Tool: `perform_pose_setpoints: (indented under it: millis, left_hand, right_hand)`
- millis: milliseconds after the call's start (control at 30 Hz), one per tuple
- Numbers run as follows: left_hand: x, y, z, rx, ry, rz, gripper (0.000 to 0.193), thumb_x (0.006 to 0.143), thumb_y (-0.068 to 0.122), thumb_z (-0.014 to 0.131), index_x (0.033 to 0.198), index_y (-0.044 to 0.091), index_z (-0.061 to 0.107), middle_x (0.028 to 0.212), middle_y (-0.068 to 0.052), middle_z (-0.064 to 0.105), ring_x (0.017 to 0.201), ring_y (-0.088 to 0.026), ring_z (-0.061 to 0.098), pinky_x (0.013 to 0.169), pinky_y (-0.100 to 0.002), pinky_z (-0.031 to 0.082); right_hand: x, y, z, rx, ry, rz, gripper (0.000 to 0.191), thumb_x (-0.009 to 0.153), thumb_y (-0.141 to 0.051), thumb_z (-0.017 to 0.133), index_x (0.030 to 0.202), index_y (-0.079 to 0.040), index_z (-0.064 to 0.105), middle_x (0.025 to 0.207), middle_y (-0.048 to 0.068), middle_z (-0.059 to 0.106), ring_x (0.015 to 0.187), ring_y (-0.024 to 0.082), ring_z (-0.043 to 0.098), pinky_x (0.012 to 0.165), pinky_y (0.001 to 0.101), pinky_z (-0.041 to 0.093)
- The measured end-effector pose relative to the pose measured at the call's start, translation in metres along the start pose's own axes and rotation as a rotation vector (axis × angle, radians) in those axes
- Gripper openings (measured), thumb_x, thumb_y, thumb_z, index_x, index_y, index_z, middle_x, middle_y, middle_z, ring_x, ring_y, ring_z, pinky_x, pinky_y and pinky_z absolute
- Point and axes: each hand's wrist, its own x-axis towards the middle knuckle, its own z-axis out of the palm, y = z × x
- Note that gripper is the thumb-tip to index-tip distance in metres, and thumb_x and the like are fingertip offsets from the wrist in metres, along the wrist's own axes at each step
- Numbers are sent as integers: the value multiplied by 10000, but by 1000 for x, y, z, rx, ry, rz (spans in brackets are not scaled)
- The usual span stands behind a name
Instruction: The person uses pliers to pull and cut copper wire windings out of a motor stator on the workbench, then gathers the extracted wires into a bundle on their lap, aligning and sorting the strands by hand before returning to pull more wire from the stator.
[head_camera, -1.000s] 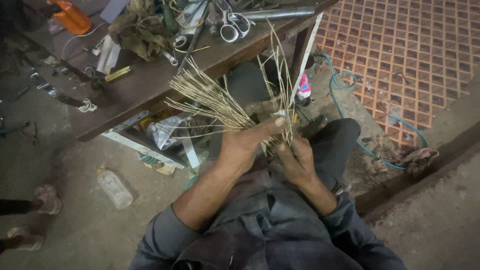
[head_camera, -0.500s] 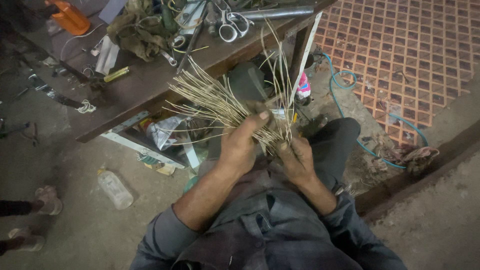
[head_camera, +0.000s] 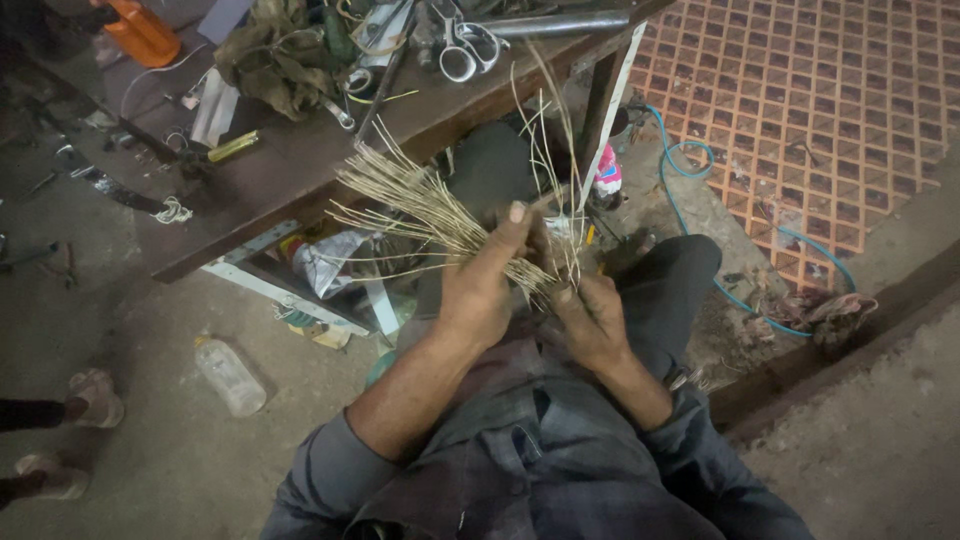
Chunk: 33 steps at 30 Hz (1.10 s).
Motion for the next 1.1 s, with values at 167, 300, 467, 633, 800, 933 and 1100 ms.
perform_pose_setpoints:
  millis: [167,300,467,633,800,933,1100]
  left_hand:
    - [-3,-1,-2,31,-73,149,255,920,212,830,1003,30,672,975,-61,675,902,-177,640,804,-341,518]
    - [-2,0,-1,-70,-91,31,257,818,124,803,1006,59,641,972,-83,714,965,-201,724,886,-369,609]
    - [-1,1,1,-73,-84,108,393,784,40,839,1094,65,600,995,-71,662,917,-204,692,803,-367,585]
    - [0,-2,0,25,-106,118,305,831,3,829,1091,2,670,1030,-100,696,941,-215,693,848,-368,583]
    - [1,-10,-3,-92,-55,65,249,868,27,792,1079,-4,664,1021,-126,736,930,-225,724,821,-351,580]
    - [2,-11,-4,-146,-11,5,226,932,97,784,1091,-22,677,991,-129,711,881,-225,697,768,-355,560]
    - [3,-6,2,-149,-79,120,244,931,42,829,1088,8,646,1005,-83,680,890,-202,678,792,-357,556]
  right_hand:
    - [0,1,0,12,-25,28,286,1077,-233,528,952,4,624,748,-9,565,665,102,530,605,297,429]
    - [2,1,1,38,-26,2,260,1088,-211,537,929,-13,596,764,-10,539,678,100,509,618,300,416]
    - [4,-5,2,-21,-17,-18,229,1072,-174,532,1019,32,618,805,44,585,718,137,541,651,319,446]
    - [6,-8,1,-71,-20,-26,220,1083,-171,533,997,17,610,816,58,586,717,152,550,663,327,457]
    - [11,-14,2,-83,-21,13,235,1073,-191,540,1059,19,646,838,60,616,739,166,570,689,331,474]
    - [16,-22,1,-122,-36,-115,297,1080,-193,508,1210,54,612,1117,151,658,1010,249,626,894,380,493]
    - [16,-24,1,-65,-52,93,343,1046,-177,525,1295,44,613,1020,110,683,915,235,637,836,372,526]
